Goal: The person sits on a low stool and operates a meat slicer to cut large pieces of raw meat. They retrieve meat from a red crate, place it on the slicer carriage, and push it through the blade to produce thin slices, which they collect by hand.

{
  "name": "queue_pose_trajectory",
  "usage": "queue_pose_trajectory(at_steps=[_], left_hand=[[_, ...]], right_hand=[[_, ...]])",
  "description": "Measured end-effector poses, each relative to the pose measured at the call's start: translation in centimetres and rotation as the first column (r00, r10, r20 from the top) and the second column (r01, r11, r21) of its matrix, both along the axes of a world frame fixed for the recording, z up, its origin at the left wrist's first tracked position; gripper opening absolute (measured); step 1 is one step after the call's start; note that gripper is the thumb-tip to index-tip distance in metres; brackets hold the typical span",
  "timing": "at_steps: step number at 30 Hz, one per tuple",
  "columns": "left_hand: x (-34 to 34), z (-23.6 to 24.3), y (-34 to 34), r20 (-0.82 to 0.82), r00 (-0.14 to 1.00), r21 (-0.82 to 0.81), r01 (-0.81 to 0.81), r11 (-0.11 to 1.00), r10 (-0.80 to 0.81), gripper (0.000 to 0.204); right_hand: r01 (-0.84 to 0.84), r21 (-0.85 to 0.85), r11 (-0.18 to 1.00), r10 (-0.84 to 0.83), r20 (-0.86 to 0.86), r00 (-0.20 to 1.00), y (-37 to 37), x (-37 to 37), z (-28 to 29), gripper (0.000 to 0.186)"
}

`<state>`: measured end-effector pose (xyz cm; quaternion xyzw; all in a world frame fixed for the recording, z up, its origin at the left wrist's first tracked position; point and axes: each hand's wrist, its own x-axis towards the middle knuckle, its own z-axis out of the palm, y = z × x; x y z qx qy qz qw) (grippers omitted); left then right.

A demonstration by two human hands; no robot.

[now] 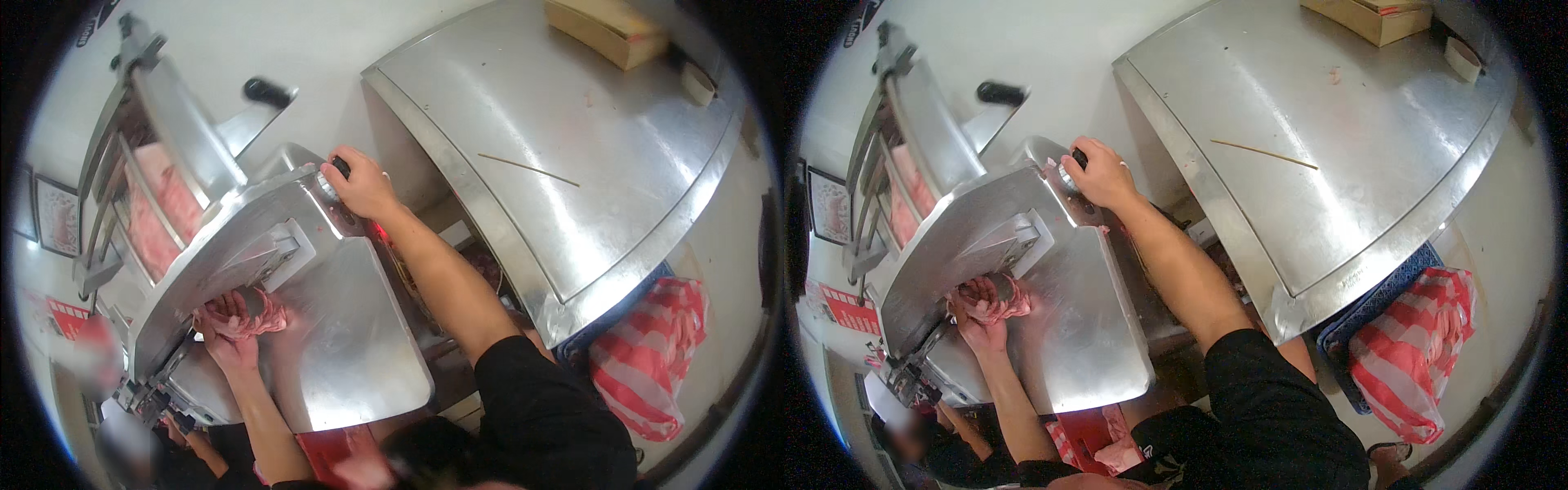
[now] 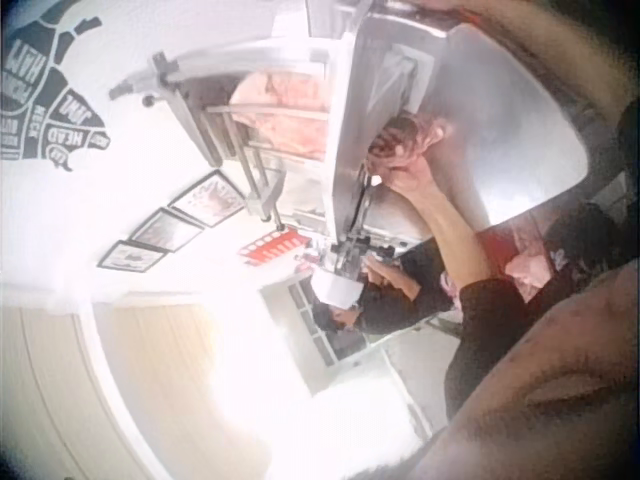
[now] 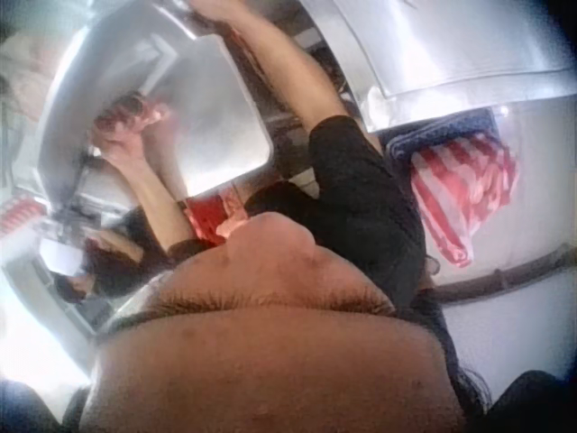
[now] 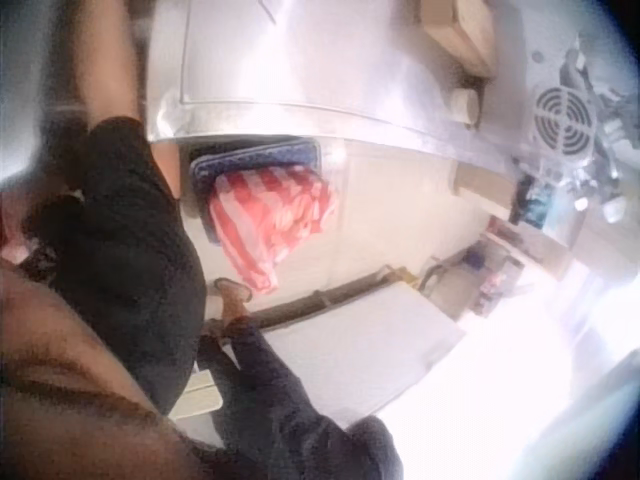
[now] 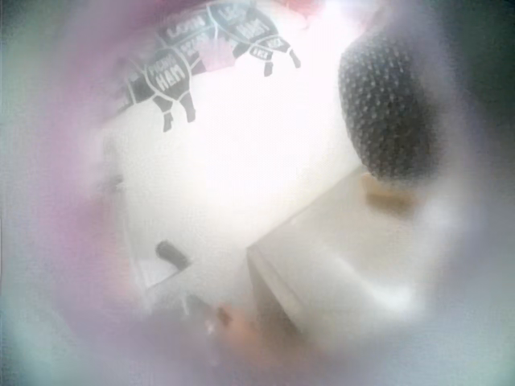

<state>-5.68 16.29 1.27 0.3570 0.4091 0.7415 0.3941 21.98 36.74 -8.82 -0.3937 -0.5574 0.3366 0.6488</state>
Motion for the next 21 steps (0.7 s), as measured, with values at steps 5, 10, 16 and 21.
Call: queue_pose_trajectory(at_steps=[5,10,16,21], left_hand=[[-3.1,-0.9,0.0,-0.031,0.985,0.029,0.17,0.985,-0.169,0.024],[-1.4,-0.4,0.2,-0.046,0.971,-0.064,0.232,0.971,-0.235,0.034],[-4.8,-1.4,-0.6,-0.019,0.883,-0.021,0.469,0.883,-0.469,0.032],[-3.3,-0.7,-0.3,0.051,0.985,-0.105,0.172,0.98,-0.167,0.016]], right_hand=[[0.006,-0.095,0.995,-0.013,-0.072,0.997,0.0,-0.6,0.6,0.027],[0.069,-0.173,0.982,-0.076,-0.036,0.996,0.1,-0.6,1.1,0.025],[-0.005,-0.305,0.952,0.016,0.035,0.999,-1.4,-0.6,2.6,0.031],[-0.051,-0.179,0.983,0.053,0.004,0.999,-1.5,0.1,1.5,0.048]])
